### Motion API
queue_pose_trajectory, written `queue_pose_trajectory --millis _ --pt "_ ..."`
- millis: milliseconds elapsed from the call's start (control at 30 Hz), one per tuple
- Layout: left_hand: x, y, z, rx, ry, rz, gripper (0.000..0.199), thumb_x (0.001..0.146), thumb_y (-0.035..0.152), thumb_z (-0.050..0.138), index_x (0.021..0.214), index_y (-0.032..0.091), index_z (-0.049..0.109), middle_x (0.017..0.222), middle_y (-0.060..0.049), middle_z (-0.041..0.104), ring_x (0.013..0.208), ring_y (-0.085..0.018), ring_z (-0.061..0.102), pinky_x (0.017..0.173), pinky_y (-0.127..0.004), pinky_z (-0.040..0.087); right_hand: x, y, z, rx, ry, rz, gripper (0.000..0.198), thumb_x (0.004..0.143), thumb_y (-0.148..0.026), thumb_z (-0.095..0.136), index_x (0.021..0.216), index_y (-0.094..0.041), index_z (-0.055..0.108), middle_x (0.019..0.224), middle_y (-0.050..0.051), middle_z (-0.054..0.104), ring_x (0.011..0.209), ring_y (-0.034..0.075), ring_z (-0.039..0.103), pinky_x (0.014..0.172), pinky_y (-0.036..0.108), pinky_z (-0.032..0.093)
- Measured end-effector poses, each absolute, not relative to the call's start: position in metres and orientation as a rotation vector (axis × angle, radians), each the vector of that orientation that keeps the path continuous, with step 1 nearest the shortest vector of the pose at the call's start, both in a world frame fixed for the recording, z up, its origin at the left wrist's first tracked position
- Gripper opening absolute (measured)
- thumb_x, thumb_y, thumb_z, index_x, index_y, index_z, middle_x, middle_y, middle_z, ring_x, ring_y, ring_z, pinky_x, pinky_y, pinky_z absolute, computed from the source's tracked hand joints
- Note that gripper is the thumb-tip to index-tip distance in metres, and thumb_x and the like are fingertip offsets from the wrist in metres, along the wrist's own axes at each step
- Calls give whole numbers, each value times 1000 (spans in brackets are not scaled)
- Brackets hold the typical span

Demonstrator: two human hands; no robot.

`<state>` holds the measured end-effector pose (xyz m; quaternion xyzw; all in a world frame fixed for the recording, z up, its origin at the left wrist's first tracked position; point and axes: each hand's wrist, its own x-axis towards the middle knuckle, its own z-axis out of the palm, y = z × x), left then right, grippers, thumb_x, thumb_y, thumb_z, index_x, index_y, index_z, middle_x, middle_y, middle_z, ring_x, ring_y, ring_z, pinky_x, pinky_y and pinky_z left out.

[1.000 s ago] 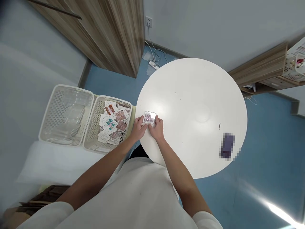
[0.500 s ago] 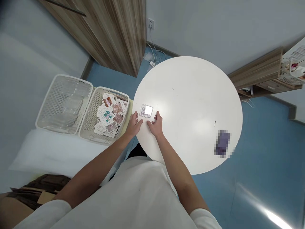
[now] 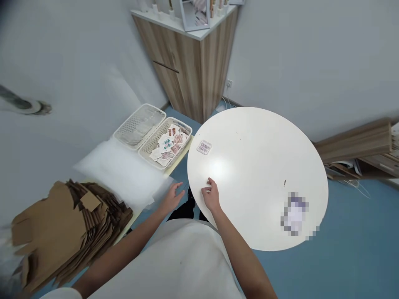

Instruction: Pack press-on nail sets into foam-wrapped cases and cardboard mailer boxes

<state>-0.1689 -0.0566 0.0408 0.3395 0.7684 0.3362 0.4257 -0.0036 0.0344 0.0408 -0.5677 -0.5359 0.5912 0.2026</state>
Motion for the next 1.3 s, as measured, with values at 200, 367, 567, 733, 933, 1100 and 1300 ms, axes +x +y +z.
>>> queue_pose_trajectory --millis 200,367,567,733,933,1100,1300 --pt "-183 -103 47 687 1992 911 37 75 37 51 109 21 52 119 -9 52 112 -25 46 85 -35 43 -20 10 46 -1380 -1686 1803 39 67 -34 54 103 -21 56 94 5 59 70 14 55 68 32 48" --pt "-210 -141 47 642 2069 1003 39 73 36 54 107 17 53 115 -11 55 108 -25 49 83 -35 44 -64 -2 49 -1179 -1830 1818 34 68 -37 53 95 -19 59 85 4 62 69 15 57 66 33 48" --pt "-247 -190 44 516 2177 1159 35 67 35 58 98 17 58 106 -10 59 97 -24 55 83 -37 44 -136 -26 48 -940 -2041 1735 29 72 -39 49 89 -17 61 87 7 64 75 18 58 72 35 46" --pt "-266 -202 39 514 2162 1234 36 65 33 60 96 16 59 101 -11 61 94 -25 57 83 -37 44 -167 -45 40 -929 -2272 1741 30 67 -34 54 91 -18 62 93 6 64 84 20 58 80 38 44" --pt "-288 -173 40 551 2160 1185 38 65 34 58 99 16 59 106 -12 59 104 -27 52 92 -38 37 -195 -36 39 -907 -2563 1643 44 65 -31 57 108 -20 57 117 8 54 112 25 47 96 41 33" --pt "-311 -138 40 414 2094 1129 48 71 42 52 110 13 53 121 -16 50 115 -29 44 95 -39 32 -237 -21 35 -901 -2685 1635 64 67 -30 56 127 -17 39 133 10 40 124 26 33 102 42 25" --pt "-341 -98 18 138 2078 1141 51 74 46 46 111 11 50 127 -17 45 121 -28 38 98 -36 28 -278 -3 2 -759 -2830 1553 68 68 -16 51 132 -10 29 141 14 22 132 26 14 104 44 22"
